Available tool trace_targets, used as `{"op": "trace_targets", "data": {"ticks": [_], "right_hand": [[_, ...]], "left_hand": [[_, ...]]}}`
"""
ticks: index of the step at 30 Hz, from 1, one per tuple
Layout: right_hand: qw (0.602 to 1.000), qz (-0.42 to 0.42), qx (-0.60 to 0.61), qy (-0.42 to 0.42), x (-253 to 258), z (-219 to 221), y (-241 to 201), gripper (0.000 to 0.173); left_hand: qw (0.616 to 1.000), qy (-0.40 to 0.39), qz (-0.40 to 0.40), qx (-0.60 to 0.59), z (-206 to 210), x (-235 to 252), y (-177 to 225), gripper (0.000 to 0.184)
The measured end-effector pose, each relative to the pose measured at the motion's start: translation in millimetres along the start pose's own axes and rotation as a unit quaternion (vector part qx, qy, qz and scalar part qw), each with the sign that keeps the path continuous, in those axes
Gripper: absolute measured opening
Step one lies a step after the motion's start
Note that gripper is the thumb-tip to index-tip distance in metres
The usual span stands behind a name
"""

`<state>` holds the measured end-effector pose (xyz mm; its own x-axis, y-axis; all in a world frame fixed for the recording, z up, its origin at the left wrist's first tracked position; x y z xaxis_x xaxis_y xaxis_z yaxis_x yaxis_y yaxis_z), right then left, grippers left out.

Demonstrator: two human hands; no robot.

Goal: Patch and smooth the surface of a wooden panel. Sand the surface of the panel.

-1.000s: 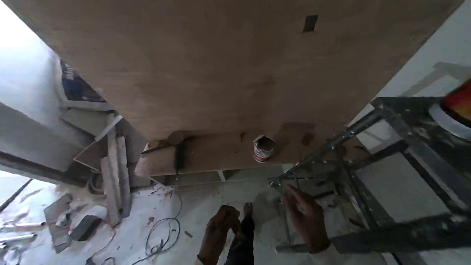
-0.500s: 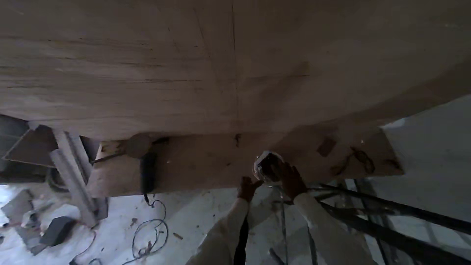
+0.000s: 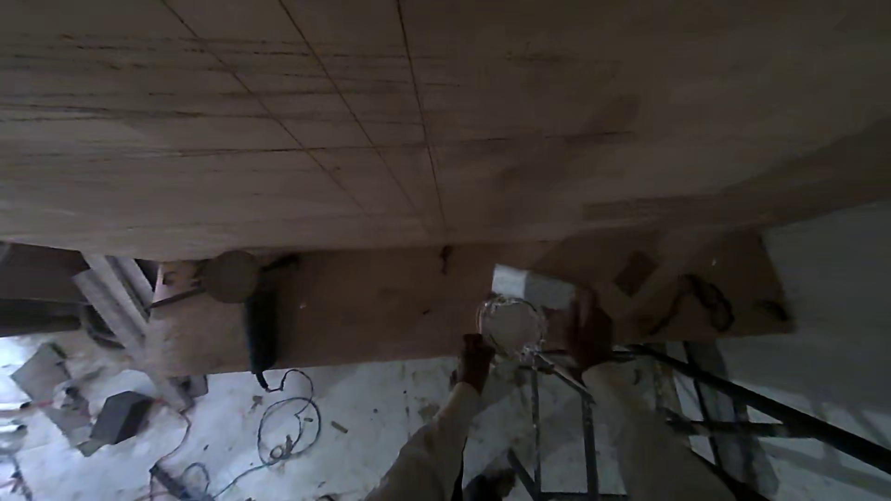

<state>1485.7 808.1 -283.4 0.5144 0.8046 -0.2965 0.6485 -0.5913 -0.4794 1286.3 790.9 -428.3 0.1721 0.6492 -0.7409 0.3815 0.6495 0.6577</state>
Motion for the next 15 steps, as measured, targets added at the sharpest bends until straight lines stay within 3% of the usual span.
{"op": "trace_targets", "data": {"ticks": [3,6,8,11,15], "right_hand": [[0.964,0.116,0.235,0.046,14.3,-22.5,12.8,0.047],[0.888,0.190,0.415,0.054,4.8,-27.9,37.0,0.043],[0.861,0.201,0.463,0.067,-8.9,-32.4,51.9,0.038],[0.860,0.223,0.452,0.075,-31.7,-40.0,73.4,0.041],[0.929,0.218,0.298,0.018,-41.7,-40.4,76.1,0.044]], "left_hand": [[0.999,0.013,0.027,-0.019,1.8,1.6,-5.3,0.044],[1.000,0.000,0.026,0.016,0.3,4.8,-2.8,0.037],[0.999,-0.007,0.020,0.040,-1.4,3.9,2.2,0.036],[0.998,-0.011,0.021,0.063,-0.5,-1.3,8.9,0.036],[0.992,-0.014,0.016,0.126,6.0,-6.3,22.8,0.037]]}}
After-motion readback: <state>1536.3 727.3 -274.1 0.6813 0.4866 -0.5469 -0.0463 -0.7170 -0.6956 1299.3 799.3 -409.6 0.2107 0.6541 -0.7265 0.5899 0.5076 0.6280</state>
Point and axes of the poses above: each hand's wrist, its own x-axis towards the middle knuckle, its own z-axis out of the palm, y = z × x, the point moved 6 cm from there along x, towards the middle knuckle, and after that the axes turned 7 degrees about z, right-handed, at the moved point
